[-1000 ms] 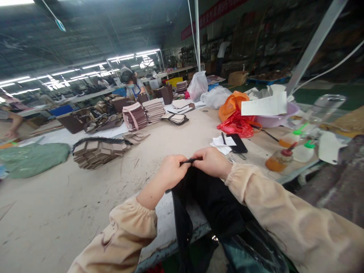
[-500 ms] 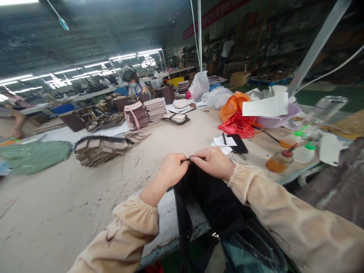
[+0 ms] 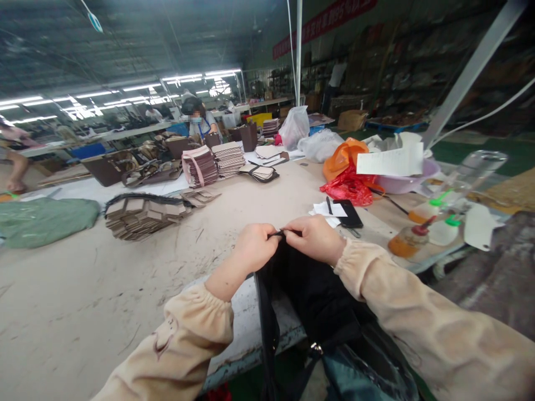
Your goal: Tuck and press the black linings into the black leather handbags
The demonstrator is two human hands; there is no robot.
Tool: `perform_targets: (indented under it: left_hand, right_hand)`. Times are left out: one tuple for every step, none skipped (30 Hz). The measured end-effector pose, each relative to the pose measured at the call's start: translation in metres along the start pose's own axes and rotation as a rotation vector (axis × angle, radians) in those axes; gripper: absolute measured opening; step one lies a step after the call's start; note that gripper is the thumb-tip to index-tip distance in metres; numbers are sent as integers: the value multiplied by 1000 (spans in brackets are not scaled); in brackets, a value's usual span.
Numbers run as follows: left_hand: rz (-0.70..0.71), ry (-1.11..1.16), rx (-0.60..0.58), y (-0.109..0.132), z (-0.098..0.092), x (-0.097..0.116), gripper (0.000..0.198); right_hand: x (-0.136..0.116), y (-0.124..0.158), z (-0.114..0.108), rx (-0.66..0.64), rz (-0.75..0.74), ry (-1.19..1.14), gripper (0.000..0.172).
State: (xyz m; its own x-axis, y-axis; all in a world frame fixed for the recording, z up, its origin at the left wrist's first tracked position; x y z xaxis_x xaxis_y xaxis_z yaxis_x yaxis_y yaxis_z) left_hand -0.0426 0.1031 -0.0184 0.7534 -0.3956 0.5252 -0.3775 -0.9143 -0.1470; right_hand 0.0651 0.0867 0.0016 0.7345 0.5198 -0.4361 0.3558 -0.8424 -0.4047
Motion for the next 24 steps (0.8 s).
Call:
perform_targets:
  left_hand:
    - [-7, 3, -5, 0, 0, 0, 25]
    - [-13, 3, -7, 0, 0, -1, 25]
    - [-16, 0, -6, 0, 0, -1, 25]
    - [-16, -6, -1, 0, 0, 0, 25]
    - [-15, -14, 4, 0, -1, 0, 25]
    - [-15, -22, 9, 0, -1, 1, 25]
    - [-15, -29, 9, 0, -2, 1, 25]
    - [-16, -32, 8, 0, -2, 2, 25]
    - [-17, -34, 6, 0, -2, 2, 24]
    - [-18, -34, 4, 0, -2, 2, 23]
    - [-20, -34, 4, 0, -2, 2, 23]
    - [-22, -35, 6, 0, -2, 1, 23]
    - [-22, -35, 6, 0, -2, 1, 23]
    - [-20, -36, 8, 0, -2, 1, 24]
    - [-13, -36, 8, 0, -2, 0, 25]
    - [-3, -35, 9, 0, -1, 0, 25]
    - [6, -32, 9, 0, -1, 1, 25]
    - [11, -28, 10, 0, -1, 1, 25]
    - [11, -25, 10, -1, 0, 1, 24]
    - [7, -23, 9, -1, 0, 0, 24]
    - [2, -21, 7, -1, 0, 0, 24]
    - [-3, -20, 7, -1, 0, 0, 24]
    - [-5, -19, 7, -1, 0, 1, 23]
    - [-5, -17, 7, -1, 0, 1, 23]
  right_hand:
    - [0, 0, 0, 0, -7, -12, 25]
    - [0, 1, 0, -2, -16, -20, 25]
    - [0, 1, 0, -3, -23, -24, 25]
    - [0, 0, 0, -4, -25, -24, 25]
    - [0, 0, 0, -7, -24, -21, 25]
    - [0, -1, 0, -9, -19, -14, 25]
    - [0, -1, 1, -12, -13, -3, 25]
    - [0, -2, 1, -15, -8, 9, 25]
    - [0, -3, 2, -19, -4, 21, 25]
    - [-1, -3, 2, -24, -2, 30, 25]
    - [-1, -4, 2, -26, -1, 36, 24]
    - [-2, -4, 2, -28, -2, 38, 24]
    - [-2, -4, 2, -29, -4, 36, 24]
    - [-2, -3, 2, -28, -5, 31, 25]
    - [-2, -3, 1, -27, -7, 23, 25]
    - [-2, -2, 1, -26, -9, 10, 26]
    - [-1, -2, 1, -23, -9, -8, 26]
    - [1, -1, 1, -23, -4, -34, 26]
    - [4, 0, 1, -24, 7, -68, 26]
    - [6, 1, 2, -29, 24, -108, 26]
    - [10, 2, 3, -32, 44, -150, 26]
    - [13, 2, 4, -34, 66, -189, 26]
    - [16, 3, 6, -36, 85, -223, 26]
    - [18, 3, 7, -40, 97, -251, 26]
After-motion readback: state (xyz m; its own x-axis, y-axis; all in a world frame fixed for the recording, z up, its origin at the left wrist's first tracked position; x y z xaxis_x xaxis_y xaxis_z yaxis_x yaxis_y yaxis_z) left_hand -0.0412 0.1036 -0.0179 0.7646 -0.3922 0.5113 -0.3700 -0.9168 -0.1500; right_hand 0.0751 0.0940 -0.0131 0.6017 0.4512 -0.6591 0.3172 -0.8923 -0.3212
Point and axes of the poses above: each hand's wrist, its own y-axis away from the middle knuckle, its own z-axis out of the palm, x = y × z, the point moved 8 cm from there along -y, towards the middle knuckle, and after that the axes turned 2 degrees about x, right-handed, at the moved point
